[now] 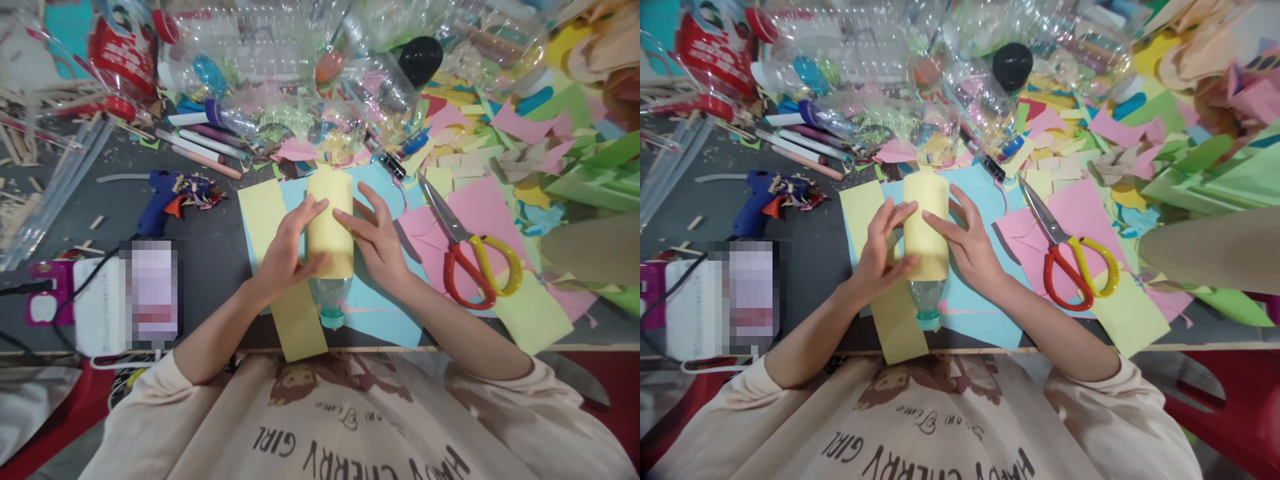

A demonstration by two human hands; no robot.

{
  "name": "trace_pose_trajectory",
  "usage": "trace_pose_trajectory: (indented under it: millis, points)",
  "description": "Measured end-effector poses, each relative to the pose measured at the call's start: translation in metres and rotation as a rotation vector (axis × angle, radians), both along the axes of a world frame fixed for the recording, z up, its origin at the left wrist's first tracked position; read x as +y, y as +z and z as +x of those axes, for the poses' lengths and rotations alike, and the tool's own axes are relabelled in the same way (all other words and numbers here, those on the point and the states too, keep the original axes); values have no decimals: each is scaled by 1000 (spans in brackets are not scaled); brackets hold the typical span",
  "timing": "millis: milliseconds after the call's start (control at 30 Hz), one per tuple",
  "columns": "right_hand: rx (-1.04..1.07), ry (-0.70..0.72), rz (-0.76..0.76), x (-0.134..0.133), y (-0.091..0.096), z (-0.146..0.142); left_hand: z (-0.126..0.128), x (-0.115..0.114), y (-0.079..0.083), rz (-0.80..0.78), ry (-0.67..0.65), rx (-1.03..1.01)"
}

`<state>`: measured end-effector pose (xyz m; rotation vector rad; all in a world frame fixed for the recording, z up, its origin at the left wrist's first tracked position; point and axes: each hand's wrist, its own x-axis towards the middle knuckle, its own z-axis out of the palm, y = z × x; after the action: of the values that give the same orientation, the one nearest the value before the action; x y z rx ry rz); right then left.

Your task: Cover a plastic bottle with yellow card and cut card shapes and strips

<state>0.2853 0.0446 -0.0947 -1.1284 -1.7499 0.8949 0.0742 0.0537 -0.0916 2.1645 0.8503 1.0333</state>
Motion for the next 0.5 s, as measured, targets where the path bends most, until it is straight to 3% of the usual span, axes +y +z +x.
trace_pose_trajectory:
  millis: [233, 500]
  points:
    - [-84, -16, 206, -1, 0, 2, 0, 0, 1, -19, 63, 12]
    - [-104, 131, 469, -2, 10, 0, -1, -1, 0, 4, 123, 58]
